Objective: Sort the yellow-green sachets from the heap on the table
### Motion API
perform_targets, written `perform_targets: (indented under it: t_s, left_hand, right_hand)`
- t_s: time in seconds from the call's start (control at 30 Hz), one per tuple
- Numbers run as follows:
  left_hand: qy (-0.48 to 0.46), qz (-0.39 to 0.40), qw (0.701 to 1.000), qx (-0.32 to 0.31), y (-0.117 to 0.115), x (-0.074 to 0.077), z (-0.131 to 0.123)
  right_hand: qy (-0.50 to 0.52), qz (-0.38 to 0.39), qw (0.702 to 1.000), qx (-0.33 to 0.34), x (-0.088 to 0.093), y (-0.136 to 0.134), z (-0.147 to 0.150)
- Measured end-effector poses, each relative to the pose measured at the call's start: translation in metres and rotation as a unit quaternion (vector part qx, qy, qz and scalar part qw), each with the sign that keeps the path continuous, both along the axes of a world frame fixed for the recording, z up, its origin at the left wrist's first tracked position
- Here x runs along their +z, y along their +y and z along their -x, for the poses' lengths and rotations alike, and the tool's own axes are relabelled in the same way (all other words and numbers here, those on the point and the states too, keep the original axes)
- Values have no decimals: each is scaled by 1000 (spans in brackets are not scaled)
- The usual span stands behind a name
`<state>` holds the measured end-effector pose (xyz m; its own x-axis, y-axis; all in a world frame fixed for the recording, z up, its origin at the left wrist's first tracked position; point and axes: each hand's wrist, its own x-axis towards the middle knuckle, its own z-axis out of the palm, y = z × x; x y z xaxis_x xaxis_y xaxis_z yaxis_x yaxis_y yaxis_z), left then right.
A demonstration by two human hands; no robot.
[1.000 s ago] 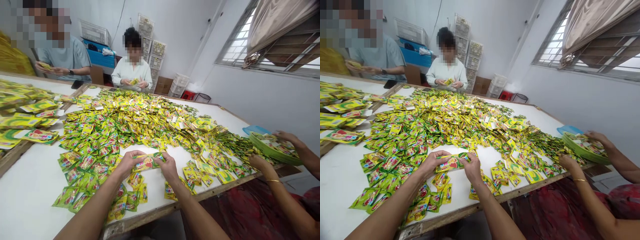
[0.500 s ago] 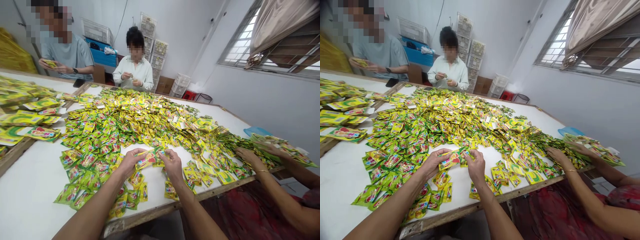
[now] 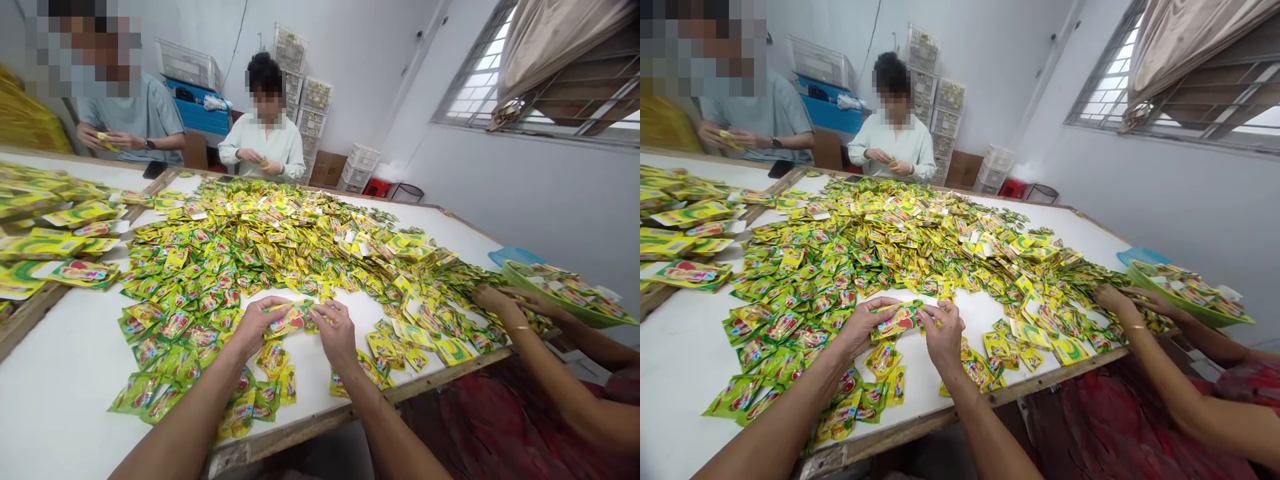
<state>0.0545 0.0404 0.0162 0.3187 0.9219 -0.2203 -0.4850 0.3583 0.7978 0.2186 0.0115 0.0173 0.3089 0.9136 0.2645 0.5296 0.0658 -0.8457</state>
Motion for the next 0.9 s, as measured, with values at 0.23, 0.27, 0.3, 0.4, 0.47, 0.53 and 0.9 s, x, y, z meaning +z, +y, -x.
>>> perform_targets:
  t_s: [0.23, 0.27, 0.3, 0.4, 0.47, 0.53, 0.9]
  left_hand:
    - [18, 4, 1000, 13, -1, 2, 0]
    - [20, 4, 1000, 11, -1, 2, 0]
    - [22, 3, 1000, 7, -1, 2, 0]
    - [27, 4, 1000, 0, -2, 2, -1]
    - [34, 0, 999, 3, -2, 3, -2]
    - [46, -11, 999, 7, -3, 4, -3]
    - [-31, 23, 999, -2, 1, 2, -3]
  right_hand:
    - [86, 56, 982, 157, 9, -8, 4]
    - [82, 62, 981, 166, 12, -9, 5]
    - [77, 69, 979, 173, 13, -9, 5]
    - [87, 71, 982, 155, 11, -9, 7]
    - [89, 52, 990, 99, 8, -7, 8]
    - [72, 34, 996, 50, 5, -6, 9]
    - [129, 88, 966, 208, 8, -2, 8]
